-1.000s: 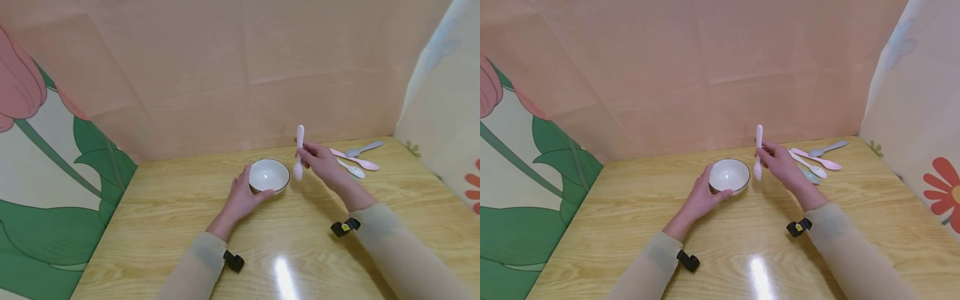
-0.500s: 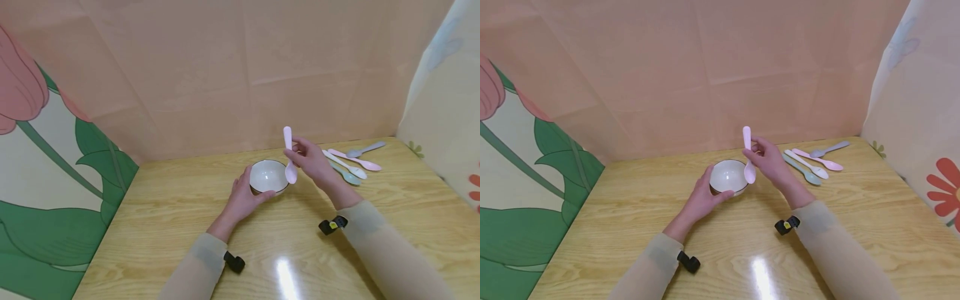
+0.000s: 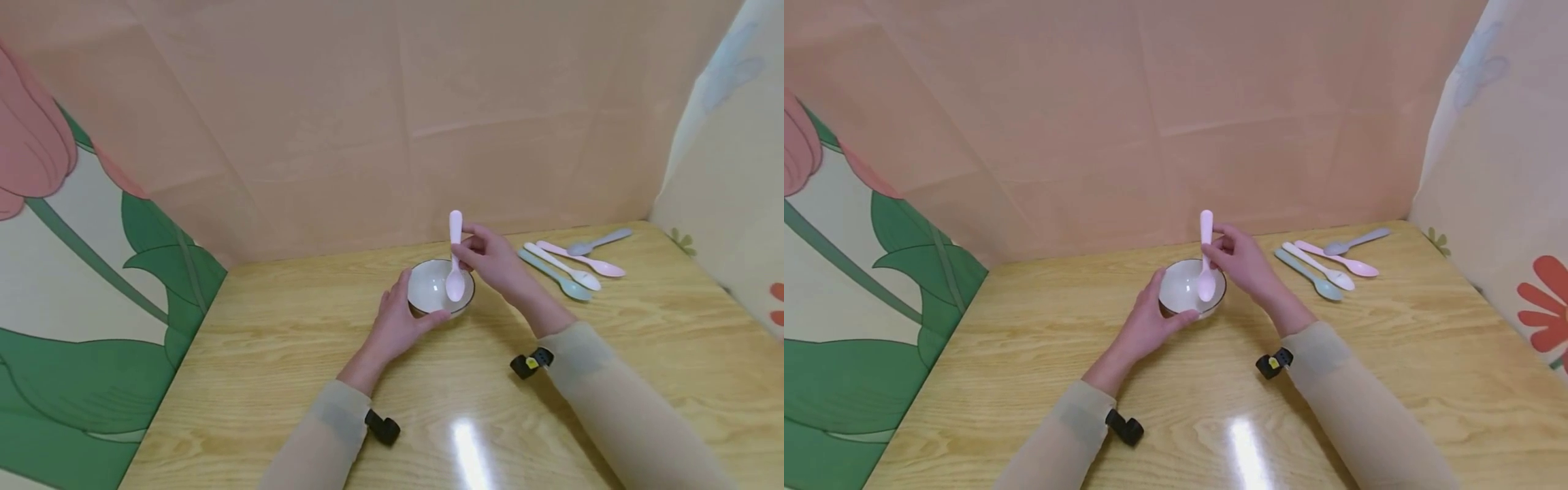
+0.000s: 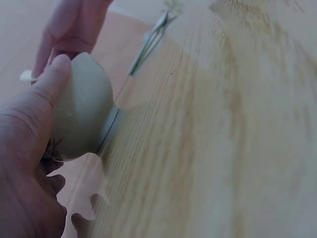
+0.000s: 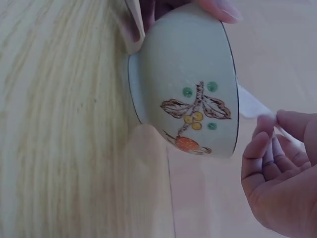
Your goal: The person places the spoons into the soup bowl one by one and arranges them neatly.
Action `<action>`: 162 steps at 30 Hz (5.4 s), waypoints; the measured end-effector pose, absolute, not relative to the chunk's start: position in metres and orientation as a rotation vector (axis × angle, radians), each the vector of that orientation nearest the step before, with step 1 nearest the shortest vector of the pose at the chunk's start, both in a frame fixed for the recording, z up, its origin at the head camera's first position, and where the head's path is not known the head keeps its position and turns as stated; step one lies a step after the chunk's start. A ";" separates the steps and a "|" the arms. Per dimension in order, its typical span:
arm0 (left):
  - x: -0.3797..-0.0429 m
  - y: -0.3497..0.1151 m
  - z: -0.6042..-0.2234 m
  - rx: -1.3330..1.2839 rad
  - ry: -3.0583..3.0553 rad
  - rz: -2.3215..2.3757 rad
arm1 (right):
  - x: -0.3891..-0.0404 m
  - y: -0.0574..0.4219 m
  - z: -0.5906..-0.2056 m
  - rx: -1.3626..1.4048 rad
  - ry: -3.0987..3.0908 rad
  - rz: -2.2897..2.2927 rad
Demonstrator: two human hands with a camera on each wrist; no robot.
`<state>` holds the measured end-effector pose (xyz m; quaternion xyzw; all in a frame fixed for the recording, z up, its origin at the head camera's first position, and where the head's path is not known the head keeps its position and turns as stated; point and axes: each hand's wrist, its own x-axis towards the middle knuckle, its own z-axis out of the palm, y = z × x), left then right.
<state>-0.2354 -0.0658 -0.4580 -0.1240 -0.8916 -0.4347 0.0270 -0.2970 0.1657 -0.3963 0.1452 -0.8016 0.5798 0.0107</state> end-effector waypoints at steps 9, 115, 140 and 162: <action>-0.237 -0.068 -0.458 -0.459 -2.749 -1.329 | -0.296 0.158 -0.401 0.563 -2.673 1.597; -0.236 -0.068 -0.460 -0.407 -2.749 -1.346 | -0.280 0.202 -0.376 0.410 -2.765 1.228; -0.237 -0.071 -0.461 -0.375 -2.747 -1.380 | -0.292 0.284 -0.379 0.278 -2.804 1.270; -0.236 -0.073 -0.460 -0.382 -2.748 -1.362 | -0.304 0.313 -0.403 0.232 -2.939 1.229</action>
